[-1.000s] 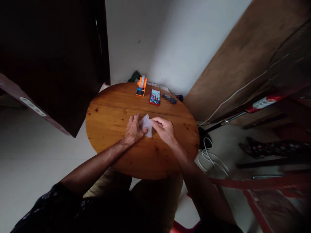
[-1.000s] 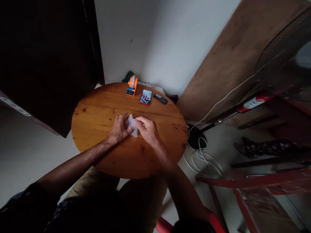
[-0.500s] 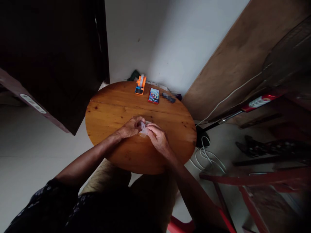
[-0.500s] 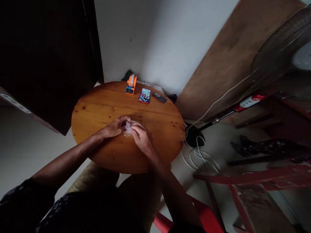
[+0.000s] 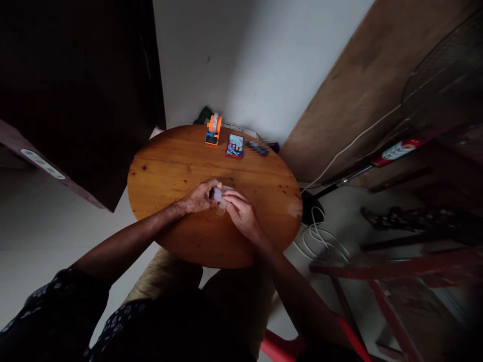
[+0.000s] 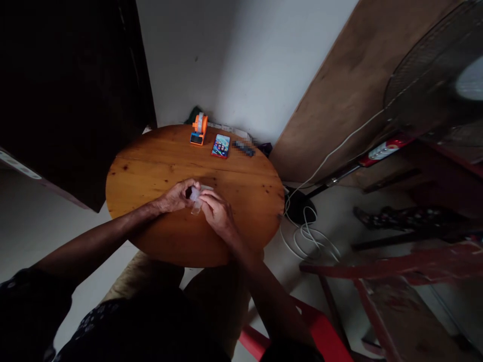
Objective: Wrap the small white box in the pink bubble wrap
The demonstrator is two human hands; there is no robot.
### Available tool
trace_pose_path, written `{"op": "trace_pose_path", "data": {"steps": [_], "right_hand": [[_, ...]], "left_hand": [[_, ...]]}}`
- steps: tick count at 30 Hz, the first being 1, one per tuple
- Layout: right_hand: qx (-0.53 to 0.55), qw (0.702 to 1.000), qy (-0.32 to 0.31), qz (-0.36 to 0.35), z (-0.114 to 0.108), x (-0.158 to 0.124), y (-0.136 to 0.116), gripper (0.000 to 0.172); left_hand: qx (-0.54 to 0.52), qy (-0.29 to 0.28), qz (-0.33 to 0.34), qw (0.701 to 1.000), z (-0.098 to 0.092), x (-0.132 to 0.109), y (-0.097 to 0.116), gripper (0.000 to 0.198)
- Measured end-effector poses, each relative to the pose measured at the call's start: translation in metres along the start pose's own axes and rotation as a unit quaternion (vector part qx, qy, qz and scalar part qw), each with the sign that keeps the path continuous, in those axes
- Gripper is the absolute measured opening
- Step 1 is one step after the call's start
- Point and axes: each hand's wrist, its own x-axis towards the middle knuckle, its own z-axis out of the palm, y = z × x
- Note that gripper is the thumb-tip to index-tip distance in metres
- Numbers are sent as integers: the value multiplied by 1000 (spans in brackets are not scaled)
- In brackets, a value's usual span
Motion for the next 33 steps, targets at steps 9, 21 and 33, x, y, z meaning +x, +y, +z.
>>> {"op": "trace_pose_path", "data": {"steps": [9, 21, 33], "right_hand": [[107, 973, -51, 196, -23, 41, 18, 24], [325, 904, -105, 256, -3, 38, 51, 60], [247, 934, -46, 253, -2, 35, 59, 47]], "left_hand": [[-48, 29, -250, 967, -1, 27, 34, 26], [32, -27, -150, 988, -22, 17, 30, 53], [-199, -3, -155, 968, -15, 19, 6, 44]]}}
